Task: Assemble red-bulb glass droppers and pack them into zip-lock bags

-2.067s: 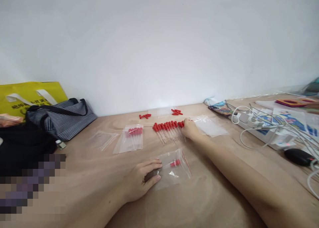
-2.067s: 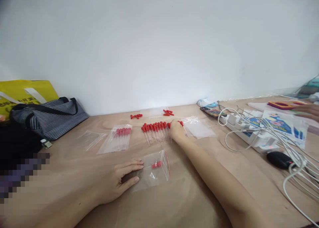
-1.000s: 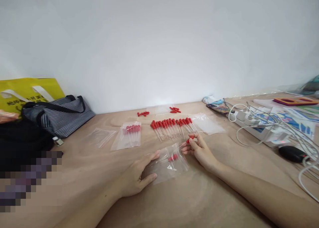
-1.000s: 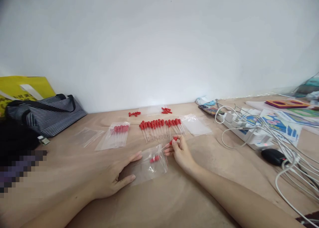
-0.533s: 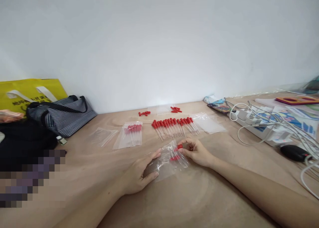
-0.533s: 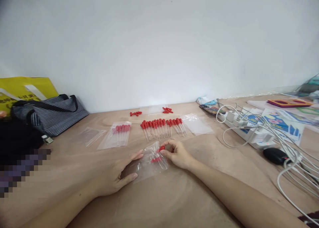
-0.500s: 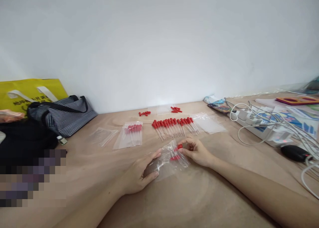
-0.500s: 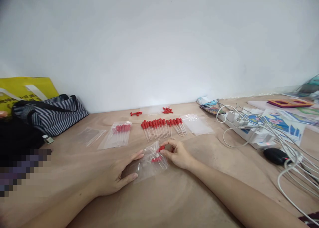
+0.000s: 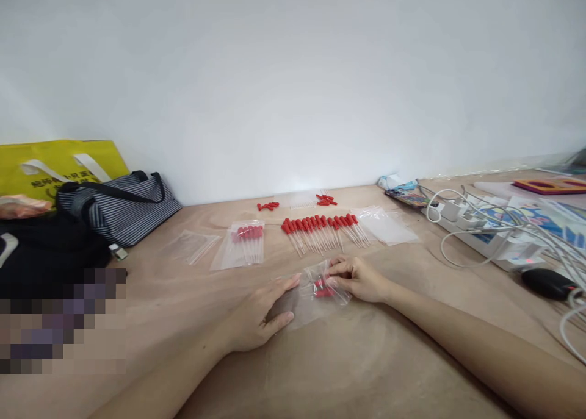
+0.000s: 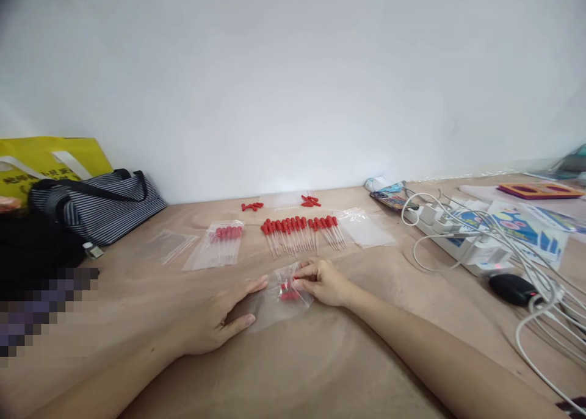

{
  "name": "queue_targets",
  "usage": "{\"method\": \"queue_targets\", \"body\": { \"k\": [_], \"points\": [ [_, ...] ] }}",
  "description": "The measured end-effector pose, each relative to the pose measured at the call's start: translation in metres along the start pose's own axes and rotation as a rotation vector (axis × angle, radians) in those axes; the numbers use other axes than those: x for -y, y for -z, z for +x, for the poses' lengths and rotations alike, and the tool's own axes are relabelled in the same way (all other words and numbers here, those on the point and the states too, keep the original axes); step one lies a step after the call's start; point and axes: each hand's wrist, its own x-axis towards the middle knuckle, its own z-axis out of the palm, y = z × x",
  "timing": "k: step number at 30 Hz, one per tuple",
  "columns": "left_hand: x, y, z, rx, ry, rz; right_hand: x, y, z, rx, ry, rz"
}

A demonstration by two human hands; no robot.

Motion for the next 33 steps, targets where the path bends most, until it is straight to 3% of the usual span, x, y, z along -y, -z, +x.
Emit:
{"method": "queue_targets", "body": {
  "k": [7,17,21,23,27,30,33],
  "points": [
    [0.003,-0.003,0.0,-0.037,0.019,0.06,0.004,0.009,-0.001,0.099,0.0,0.039],
    [0.005,-0.003,0.002,-0.024,0.013,0.057,-0.004,0.002,-0.001,-0.013,-0.115,0.081],
    [0.003,-0.002,0.003,-0.02,0.048,0.055,-0.012,0.013,0.001,-0.073,-0.252,0.147],
    [0.003,-0.002,0.003,-0.022,0.044,0.059,-0.019,0.026,0.007,-0.173,-0.301,0.038],
    [0.002,-0.001,0.003,-0.016,0.042,0.086,-0.031,0.048,0.029,-0.426,-0.301,-0.48],
    [0.002,0.0,0.003,-0.012,0.048,0.105,-0.036,0.051,0.048,-0.445,-0.409,-0.728],
    [0.002,0.0,0.003,-0.008,0.048,0.115,-0.036,0.046,0.063,-0.406,-0.54,-0.828]
  ]
}}
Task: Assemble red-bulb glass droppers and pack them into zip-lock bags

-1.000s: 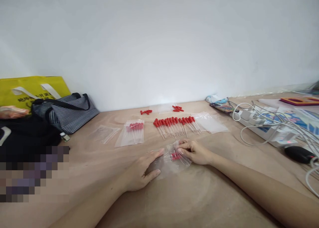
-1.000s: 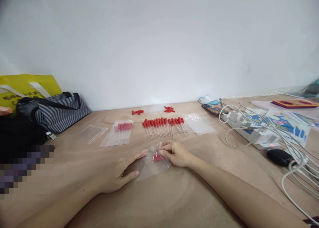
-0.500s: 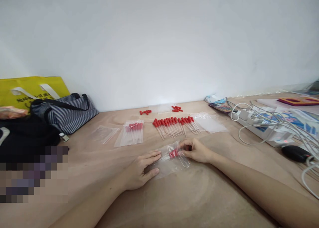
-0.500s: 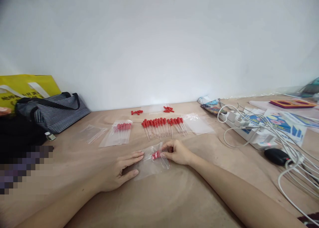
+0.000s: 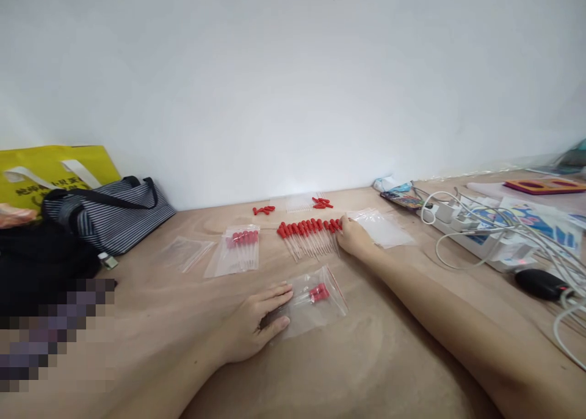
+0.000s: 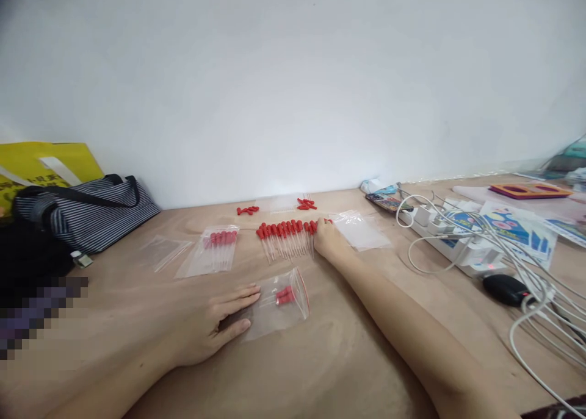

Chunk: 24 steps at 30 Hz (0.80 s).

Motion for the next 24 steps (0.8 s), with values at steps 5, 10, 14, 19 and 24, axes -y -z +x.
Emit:
{"method": "queue_targets", "body": {
  "k": [5,10,14,19,24],
  "points": [
    [0.001,-0.001,0.0,-0.007,-0.027,-0.015,0.011,-0.002,0.002,0.011,-0.02,-0.037],
    [0.002,-0.001,0.001,0.005,-0.039,-0.024,0.005,0.011,-0.006,-0.028,0.055,0.043],
    [0.001,0.0,0.002,0.017,-0.033,-0.016,-0.006,0.025,-0.031,-0.081,0.105,0.535],
    [-0.002,0.001,0.003,0.007,-0.009,-0.025,-0.008,0.023,-0.073,-0.052,-0.07,1.113],
    [-0.002,-0.001,0.003,-0.026,-0.024,-0.033,0.003,0.01,-0.091,-0.068,-0.071,1.327]
  ]
}}
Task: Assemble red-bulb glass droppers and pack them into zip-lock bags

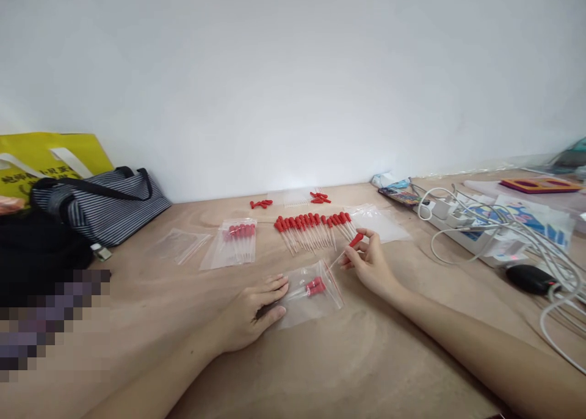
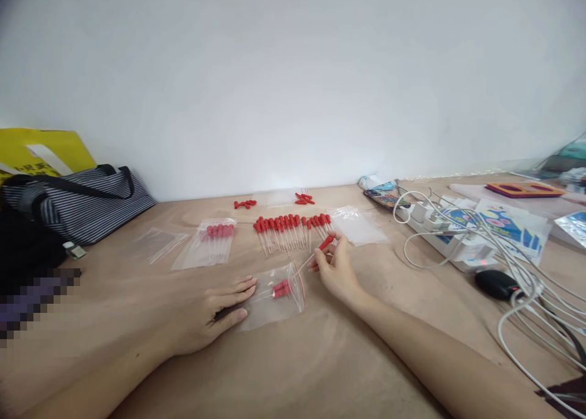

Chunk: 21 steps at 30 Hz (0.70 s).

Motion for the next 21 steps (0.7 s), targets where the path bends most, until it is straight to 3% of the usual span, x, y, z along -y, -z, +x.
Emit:
{"method": "queue_targets", "body": {
  "k": [8,15,21],
  "points": [
    [0.0,0.0,-0.002,-0.031,0.009,0.001,0.002,-0.011,-0.011,0.117,-0.059,0.139],
    [-0.002,0.0,-0.002,-0.02,0.003,-0.01,0.002,-0.004,-0.015,0.295,-0.072,-0.11],
    [-0.001,-0.001,-0.002,-0.02,0.012,-0.006,-0.005,-0.003,-0.007,0.348,0.076,-0.329]
  ]
}}
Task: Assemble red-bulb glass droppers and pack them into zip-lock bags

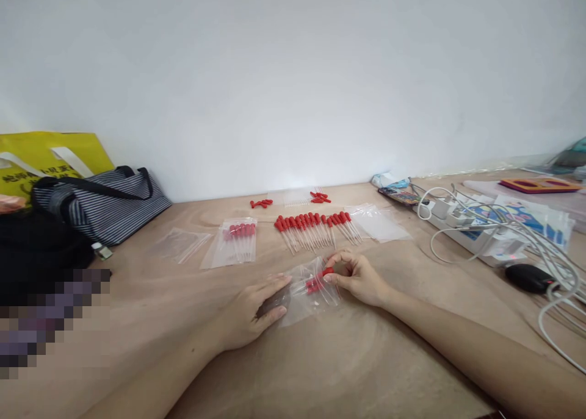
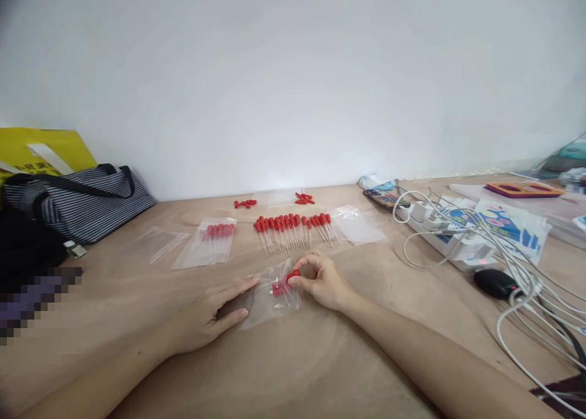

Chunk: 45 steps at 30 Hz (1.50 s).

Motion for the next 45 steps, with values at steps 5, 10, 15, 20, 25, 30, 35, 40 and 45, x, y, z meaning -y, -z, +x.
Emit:
{"method": "queue_targets", "body": {
  "k": [5,10,15,20,25,30,35,40,45],
  "points": [
    [0.001,0.0,0.0,0.005,0.017,0.023,-0.006,-0.009,0.011,0.088,-0.136,0.07],
    [0.001,0.0,0.0,0.009,0.007,0.053,-0.002,-0.006,0.016,0.275,-0.101,0.148],
    [0.002,-0.002,0.0,-0.01,-0.004,0.031,-0.005,-0.007,0.019,0.202,-0.158,0.137],
    [0.003,-0.003,0.0,-0.027,-0.006,0.017,-0.01,-0.01,0.02,0.101,-0.163,-0.001],
    [0.002,-0.001,0.0,-0.016,0.0,0.023,-0.009,-0.014,0.017,0.186,-0.101,-0.019],
    [-0.001,0.001,0.0,-0.001,-0.002,0.023,-0.011,-0.01,0.018,0.085,-0.098,-0.115],
    [0.001,0.0,0.0,0.022,-0.002,-0.022,-0.009,0.015,0.037,-0.128,-0.105,-0.372],
    [0.005,-0.002,-0.002,0.053,-0.01,-0.029,-0.008,0.025,0.074,-0.172,-0.267,-0.729],
    [-0.001,0.0,-0.002,0.061,0.004,-0.021,-0.009,0.013,0.1,-0.144,-0.358,-0.799]
  ]
}}
